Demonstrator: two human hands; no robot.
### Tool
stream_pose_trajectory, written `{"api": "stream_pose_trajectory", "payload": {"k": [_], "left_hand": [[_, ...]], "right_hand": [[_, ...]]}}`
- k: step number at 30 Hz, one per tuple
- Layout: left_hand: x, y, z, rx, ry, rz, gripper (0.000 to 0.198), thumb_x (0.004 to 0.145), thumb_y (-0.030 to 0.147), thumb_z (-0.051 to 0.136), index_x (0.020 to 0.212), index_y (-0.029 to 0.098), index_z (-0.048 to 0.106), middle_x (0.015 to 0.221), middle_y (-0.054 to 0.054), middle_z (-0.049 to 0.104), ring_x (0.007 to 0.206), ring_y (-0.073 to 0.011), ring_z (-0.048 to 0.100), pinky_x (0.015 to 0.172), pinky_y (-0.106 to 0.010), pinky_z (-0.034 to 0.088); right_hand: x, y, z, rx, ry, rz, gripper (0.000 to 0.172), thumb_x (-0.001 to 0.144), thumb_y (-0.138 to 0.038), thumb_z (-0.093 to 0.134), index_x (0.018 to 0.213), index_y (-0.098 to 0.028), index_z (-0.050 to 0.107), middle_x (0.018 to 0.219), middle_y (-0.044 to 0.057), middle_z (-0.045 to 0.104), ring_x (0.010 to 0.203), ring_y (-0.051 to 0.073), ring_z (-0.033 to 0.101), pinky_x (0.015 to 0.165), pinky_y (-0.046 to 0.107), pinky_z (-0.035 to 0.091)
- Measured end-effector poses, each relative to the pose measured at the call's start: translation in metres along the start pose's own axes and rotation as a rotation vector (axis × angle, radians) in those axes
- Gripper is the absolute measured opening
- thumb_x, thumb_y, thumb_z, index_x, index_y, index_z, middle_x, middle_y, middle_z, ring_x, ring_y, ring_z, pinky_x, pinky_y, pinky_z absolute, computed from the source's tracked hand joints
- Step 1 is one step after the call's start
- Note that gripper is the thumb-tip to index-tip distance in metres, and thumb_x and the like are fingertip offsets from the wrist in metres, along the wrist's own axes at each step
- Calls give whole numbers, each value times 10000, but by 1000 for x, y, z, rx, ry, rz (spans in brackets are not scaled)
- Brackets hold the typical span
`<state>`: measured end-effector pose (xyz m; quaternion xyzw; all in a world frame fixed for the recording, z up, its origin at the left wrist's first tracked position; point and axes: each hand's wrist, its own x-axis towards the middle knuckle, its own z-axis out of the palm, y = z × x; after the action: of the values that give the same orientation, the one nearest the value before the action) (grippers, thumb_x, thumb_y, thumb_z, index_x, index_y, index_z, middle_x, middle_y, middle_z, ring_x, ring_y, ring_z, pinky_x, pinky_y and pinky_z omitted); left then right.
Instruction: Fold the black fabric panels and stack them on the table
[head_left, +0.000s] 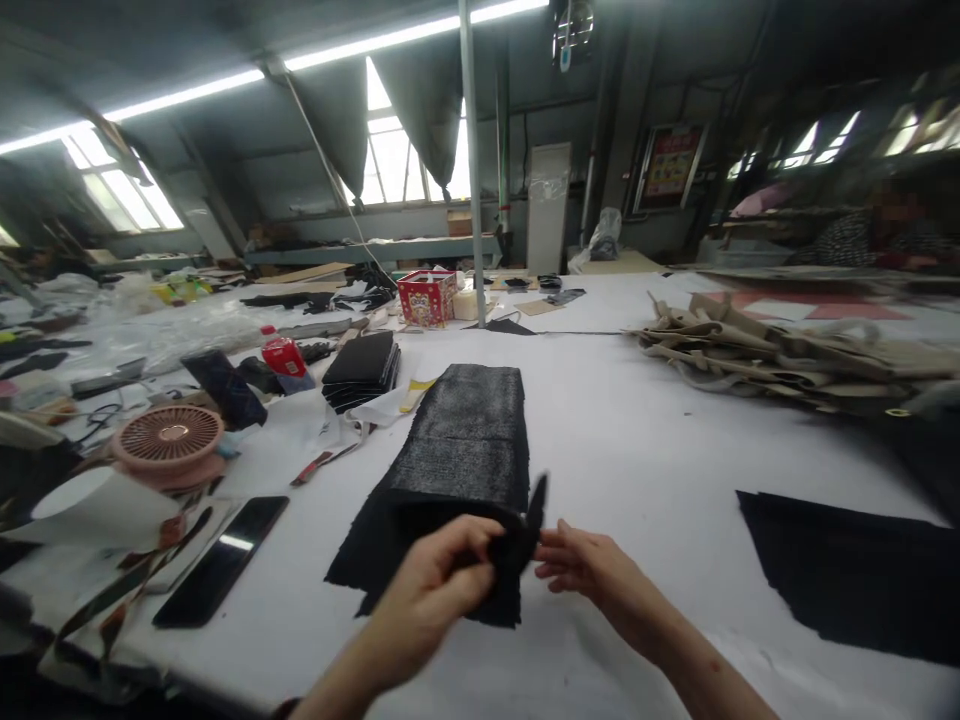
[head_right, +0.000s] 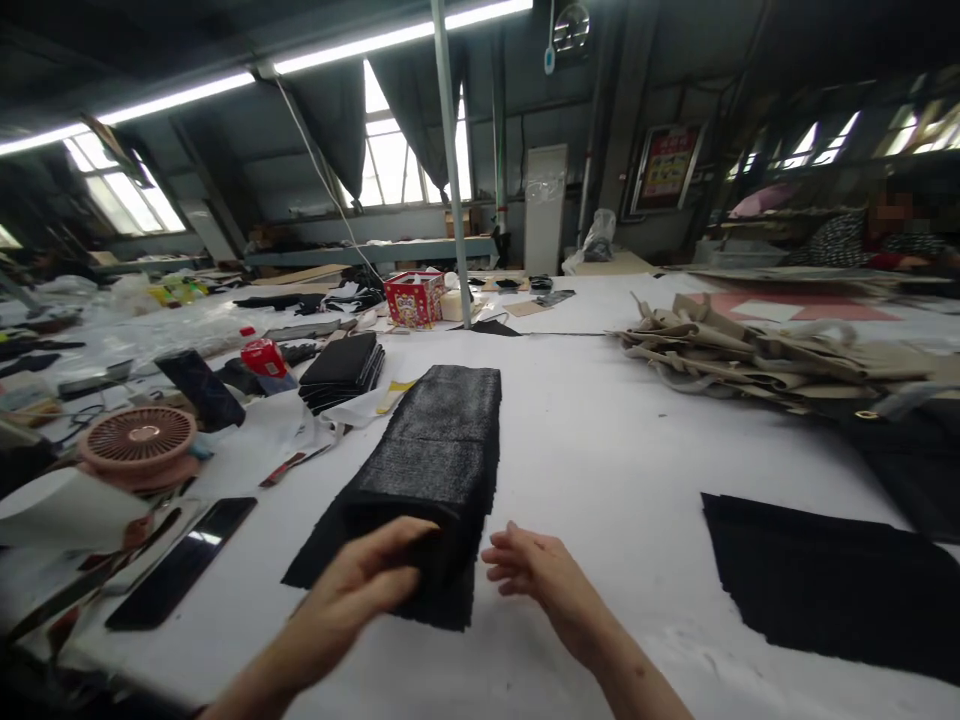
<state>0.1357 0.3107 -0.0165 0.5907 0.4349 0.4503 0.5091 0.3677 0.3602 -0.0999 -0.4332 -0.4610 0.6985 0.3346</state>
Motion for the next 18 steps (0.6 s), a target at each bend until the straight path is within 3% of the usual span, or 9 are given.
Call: {"api": "stream_pose_trajectory", "payload": {"k": [2,4,6,8,10,13,15,18], "left_hand": [[7,-17,63,155,-232,170,71,823,111,548,817,166,593,1040,-59,670,945,-191,630,836,-285,493],[7,-36,112,283,-332,340,129,783,73,523,843,180,561,1028,-47,661,945,-181,624,827,-275,480],[3,-52,146,402,-367,493,175,765,60,517,884,187,542,1044,-43,658,961,-181,620,844,-285,471],[-2,-66,166,511,-397,624,176,785,63,505,909,186,528,1050,-42,656,963,-180,615,867,-302,463],[-7,-78,176,609,-434,727,133,832,81,489,910,183,521,1019,-39,655,925,-173,614,864,-314,461],[-15,-88,175,725,-480,808,89,900,124,468,914,185,531,978,-33,650,861,-167,607,843,-327,466],[-20,-89,166,785,-499,780,112,914,132,460,956,187,548,980,-36,646,870,-180,602,862,-353,468],[-22,-85,144,874,-485,624,215,900,100,466,1071,192,558,1076,-55,632,975,-222,585,914,-405,463]], "right_hand": [[-28,4,-30,227,6,156,639,867,-697,534,1103,-121,680,1036,133,692,873,218,651,810,338,480],[-57,11,-58,329,55,252,680,867,-720,512,1079,-97,683,1036,154,686,851,204,653,803,318,478],[-83,16,-77,365,105,292,698,866,-738,495,1046,-91,688,1022,161,685,854,199,650,791,302,474],[-104,19,-86,299,140,261,649,856,-717,543,1017,-106,694,970,129,690,829,184,636,760,282,462],[-117,20,-86,148,131,194,542,830,-646,641,932,-117,702,895,84,685,794,169,610,722,268,441],[-125,25,-80,-29,148,120,400,766,-491,758,930,-131,699,878,41,679,816,162,587,723,260,423],[-124,32,-78,-71,180,134,421,722,-371,778,1062,-144,678,868,22,682,784,152,586,692,256,416],[-119,42,-81,-131,175,148,484,676,-228,724,1143,-135,638,762,-4,661,646,128,559,594,249,380]]}}
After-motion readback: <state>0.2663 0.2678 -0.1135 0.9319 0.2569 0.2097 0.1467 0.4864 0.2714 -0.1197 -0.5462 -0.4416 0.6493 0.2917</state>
